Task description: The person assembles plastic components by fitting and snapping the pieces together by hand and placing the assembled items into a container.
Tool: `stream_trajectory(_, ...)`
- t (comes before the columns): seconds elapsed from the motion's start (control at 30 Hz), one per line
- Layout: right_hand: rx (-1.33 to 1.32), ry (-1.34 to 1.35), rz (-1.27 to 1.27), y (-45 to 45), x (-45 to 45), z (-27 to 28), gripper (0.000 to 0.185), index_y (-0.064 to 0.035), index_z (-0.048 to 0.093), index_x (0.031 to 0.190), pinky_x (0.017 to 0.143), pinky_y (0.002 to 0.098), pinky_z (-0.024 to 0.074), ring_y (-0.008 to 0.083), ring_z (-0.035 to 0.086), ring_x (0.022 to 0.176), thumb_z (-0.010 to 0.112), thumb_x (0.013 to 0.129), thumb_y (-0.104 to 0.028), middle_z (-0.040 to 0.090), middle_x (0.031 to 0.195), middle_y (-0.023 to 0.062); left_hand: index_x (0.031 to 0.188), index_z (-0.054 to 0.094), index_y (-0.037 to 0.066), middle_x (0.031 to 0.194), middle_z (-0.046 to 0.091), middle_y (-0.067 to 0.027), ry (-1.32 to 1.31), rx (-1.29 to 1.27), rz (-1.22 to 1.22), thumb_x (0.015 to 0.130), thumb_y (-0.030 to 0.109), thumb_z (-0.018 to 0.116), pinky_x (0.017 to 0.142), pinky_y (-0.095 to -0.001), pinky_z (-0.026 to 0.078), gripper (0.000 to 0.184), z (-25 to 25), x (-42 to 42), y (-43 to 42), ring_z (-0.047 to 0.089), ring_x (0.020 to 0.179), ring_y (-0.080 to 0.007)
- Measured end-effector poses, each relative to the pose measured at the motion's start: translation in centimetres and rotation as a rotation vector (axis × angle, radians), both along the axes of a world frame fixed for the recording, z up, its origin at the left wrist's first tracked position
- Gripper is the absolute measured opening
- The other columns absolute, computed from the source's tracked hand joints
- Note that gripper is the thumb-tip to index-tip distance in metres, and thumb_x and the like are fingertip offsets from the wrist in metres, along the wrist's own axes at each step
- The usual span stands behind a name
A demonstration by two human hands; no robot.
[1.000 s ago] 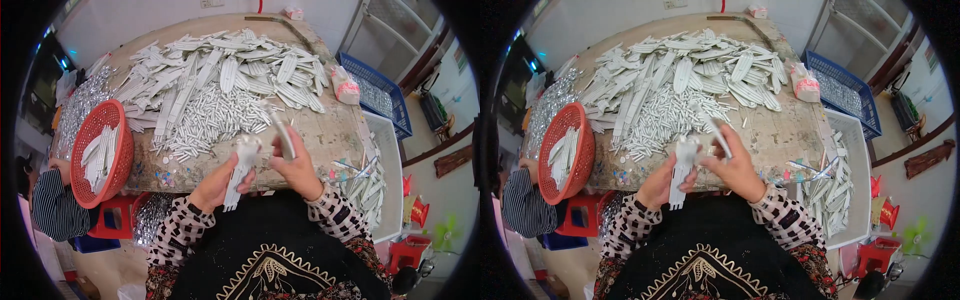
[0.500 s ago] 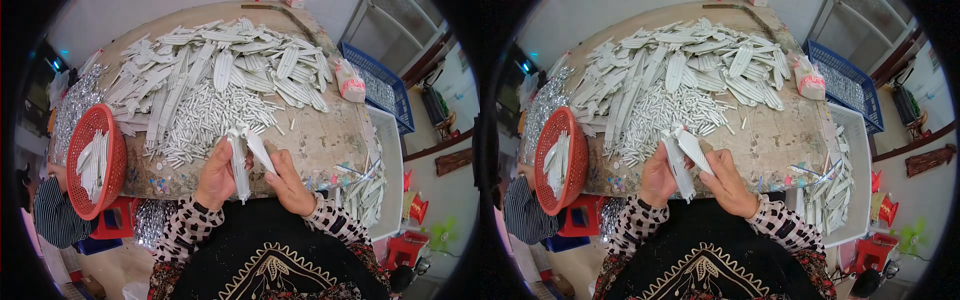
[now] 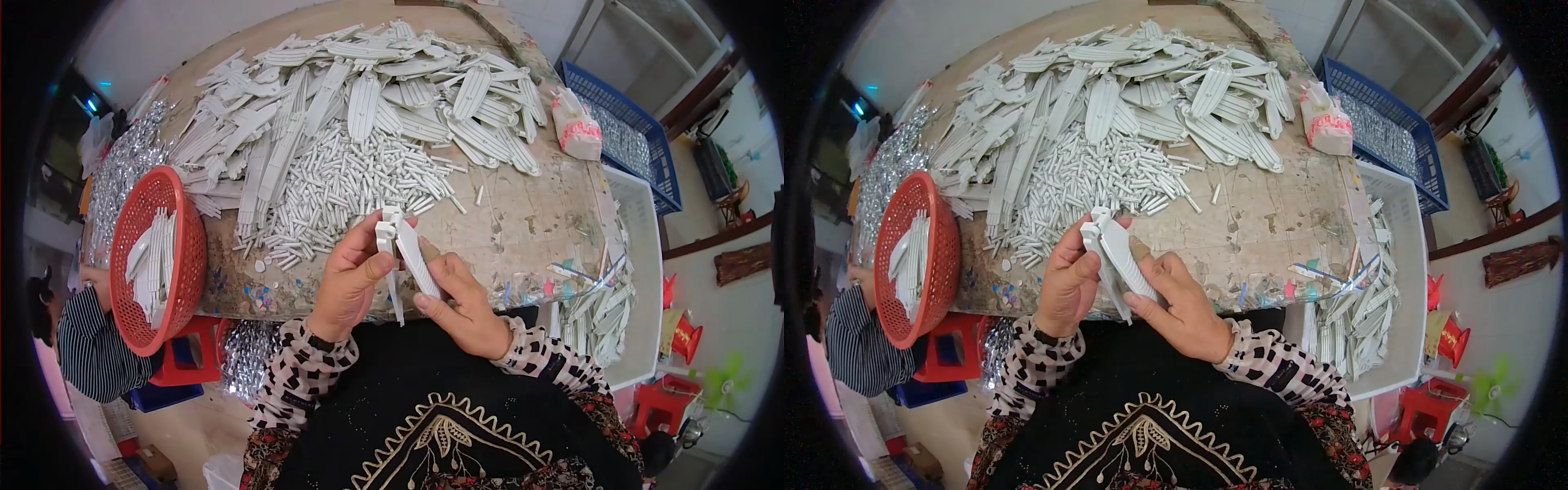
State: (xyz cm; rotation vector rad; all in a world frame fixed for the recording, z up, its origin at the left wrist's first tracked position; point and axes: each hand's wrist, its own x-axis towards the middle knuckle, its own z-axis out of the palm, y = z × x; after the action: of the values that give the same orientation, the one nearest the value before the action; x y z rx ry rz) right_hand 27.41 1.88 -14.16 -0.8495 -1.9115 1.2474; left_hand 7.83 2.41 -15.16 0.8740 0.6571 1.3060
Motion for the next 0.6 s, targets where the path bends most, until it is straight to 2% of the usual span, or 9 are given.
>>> stream_trajectory(0.07,-0.013,-0.068,-0.017,0.0,-0.5,0.2,0.058,0.0013,0.038,0.142,0.075,0.0284,0.039,0.018,0.045,0.084,0.06,0.093,-0.019,0.043,0.093,0.0087,0.14,0.04,0.002,0.138,0.049,-0.0208,0.023,-0.024,0.025,0.089,0.024,0.067,0.105,-0.0372,0.041,0.062,0.0,-0.3,0.0,0.051,0.124,-0.0241)
stream_trajectory(0.2,-0.045,-0.121,0.018,0.2,-0.5,0.4,0.056,0.001,0.042,0.139,0.073,0.0297,0.0405,0.0196,0.046,0.08,0.062,0.091,-0.021,0.045,0.089,0.0105,0.139,0.04,-0.001,0.137,0.05,-0.0197,0.026,-0.101,-0.019,0.091,0.022,0.064,0.104,-0.0372,0.042,0.058,-0.5,-1.3,0.2,0.053,0.123,-0.0241)
stream_trajectory(0.27,0.026,-0.243,-0.038,0.6,-0.4,0.6,0.054,0.0018,0.046,0.136,0.07,0.0327,0.0422,0.0231,0.049,0.075,0.064,0.091,-0.022,0.048,0.087,0.0129,0.136,0.045,-0.001,0.133,0.056,-0.0099,-0.104,-0.234,-0.053,0.095,0.018,0.059,0.096,-0.0328,0.046,0.048,-1.1,-0.6,0.3,0.056,0.115,-0.0168)
stream_trajectory(0.3,0.053,-0.244,-0.055,1.0,-0.8,-1.2,0.056,0.0015,0.045,0.137,0.071,0.0338,0.0433,0.0265,0.051,0.075,0.065,0.09,-0.023,0.05,0.088,0.0155,0.134,0.047,-0.001,0.131,0.057,-0.0086,-0.079,-0.24,-0.02,0.097,0.019,0.057,0.094,-0.0331,0.048,0.044,-1.5,-0.4,0.6,0.057,0.113,-0.0159)
stream_trajectory(0.4,0.001,-0.179,-0.119,0.6,-2.0,-1.4,0.059,0.0008,0.044,0.138,0.071,0.0342,0.0441,0.0284,0.053,0.076,0.065,0.089,-0.024,0.052,0.09,0.0168,0.134,0.048,-0.001,0.131,0.057,-0.0083,-0.139,-0.26,0.034,0.097,0.021,0.056,0.095,-0.0333,0.048,0.043,-2.1,-0.2,0.7,0.057,0.113,-0.016)
stream_trajectory(0.43,0.027,-0.197,-0.118,0.5,-2.0,-1.9,0.064,-0.0003,0.04,0.141,0.072,0.0358,0.0457,0.0303,0.055,0.08,0.066,0.088,-0.025,0.052,0.092,0.0175,0.138,0.039,-0.003,0.136,0.052,-0.0179,-0.131,-0.276,0.04,0.098,0.019,0.052,0.101,-0.036,0.045,0.047,-2.4,-0.3,0.6,0.055,0.119,-0.023)
stream_trajectory(0.57,0.062,-0.334,-0.144,-0.1,-2.6,-1.0,0.067,-0.0008,0.039,0.142,0.074,0.0363,0.0475,0.0318,0.057,0.084,0.068,0.087,-0.026,0.053,0.095,0.0172,0.14,0.035,-0.002,0.138,0.05,-0.0166,-0.167,-0.296,0.086,0.098,0.017,0.053,0.101,-0.0348,0.045,0.05,-2.1,0.5,0.2,0.056,0.117,-0.0224)
stream_trajectory(0.6,0.094,-0.344,-0.122,0.0,-2.6,-1.4,0.067,-0.0011,0.04,0.141,0.075,0.0358,0.048,0.0318,0.057,0.087,0.069,0.086,-0.027,0.053,0.097,0.017,0.141,0.037,0.0,0.136,0.052,-0.012,0.023,-0.228,0.063,0.098,0.015,0.054,0.099,-0.0315,0.044,0.049,-1.9,0.5,0.1,0.055,0.115,-0.0173)
